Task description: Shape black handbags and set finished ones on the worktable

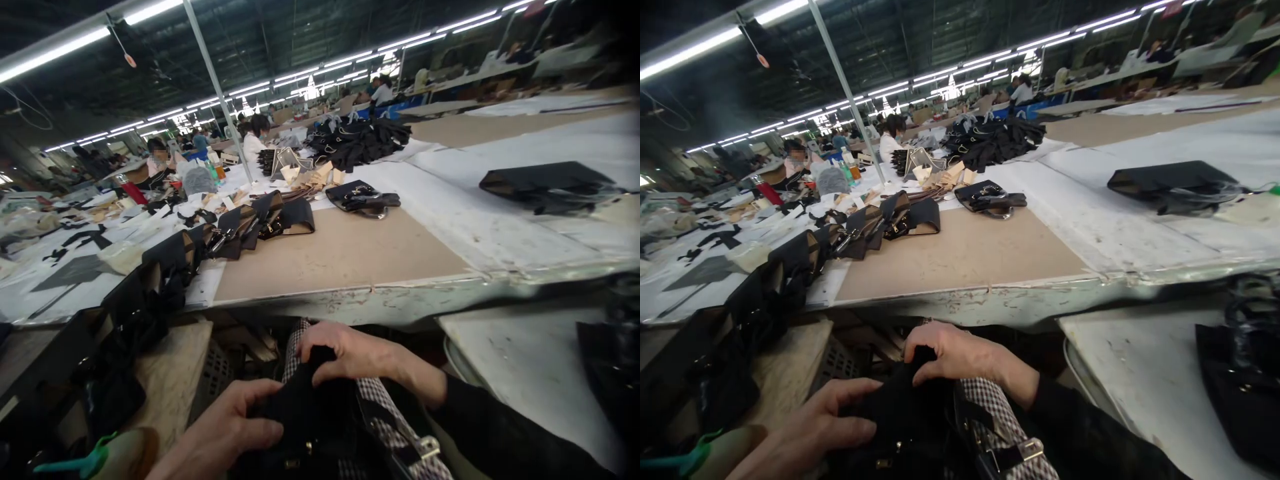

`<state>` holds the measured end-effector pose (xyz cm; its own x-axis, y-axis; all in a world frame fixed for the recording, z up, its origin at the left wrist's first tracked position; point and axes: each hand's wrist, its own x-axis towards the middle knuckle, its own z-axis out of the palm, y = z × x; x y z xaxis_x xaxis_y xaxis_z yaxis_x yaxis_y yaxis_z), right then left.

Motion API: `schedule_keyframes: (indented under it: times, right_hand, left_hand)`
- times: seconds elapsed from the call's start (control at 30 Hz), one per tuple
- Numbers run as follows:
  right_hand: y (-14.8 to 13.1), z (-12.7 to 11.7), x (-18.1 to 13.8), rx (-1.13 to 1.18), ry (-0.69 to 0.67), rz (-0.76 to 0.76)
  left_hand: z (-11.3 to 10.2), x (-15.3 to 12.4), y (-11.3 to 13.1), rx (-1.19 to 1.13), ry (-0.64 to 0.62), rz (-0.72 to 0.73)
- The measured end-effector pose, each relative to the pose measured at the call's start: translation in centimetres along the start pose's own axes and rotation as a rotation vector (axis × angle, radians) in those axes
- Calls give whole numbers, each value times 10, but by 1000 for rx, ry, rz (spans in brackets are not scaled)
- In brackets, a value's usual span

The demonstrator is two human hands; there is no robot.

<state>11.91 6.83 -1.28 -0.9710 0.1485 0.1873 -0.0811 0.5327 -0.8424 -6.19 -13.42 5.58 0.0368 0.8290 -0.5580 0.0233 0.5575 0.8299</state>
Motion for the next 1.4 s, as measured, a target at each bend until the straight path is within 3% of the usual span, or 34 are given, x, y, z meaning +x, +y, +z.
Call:
schedule_keyframes:
  times: [0.13, 0.27, 0.47, 0.6, 0.9, 1.07, 1.23, 1.4]
  right_hand:
    - [18, 7, 16, 63, -68, 92]
    - [22, 13, 18, 0, -36, 75]
    - [28, 32, 22, -181, 53, 27]
    - [34, 33, 25, -155, 64, 50]
    - [28, 34, 27, -228, 97, 257]
    - [23, 44, 31, -297, 150, 374]
    - [22, 47, 27, -319, 158, 350]
    - [20, 48, 23, -357, 158, 401]
  left_hand:
    - [-25, 18, -14, 97, 18, 65]
    - [-39, 20, -37, 74, 171, 103]
    - [-33, 5, -73, 125, 524, 90]
    - [-30, 7, -82, 90, 648, 87]
    - [-26, 19, -80, 106, 631, 87]
    - [-22, 23, -77, 186, 626, 168]
    - [-22, 24, -80, 191, 616, 100]
    - [-21, 24, -81, 195, 581, 133]
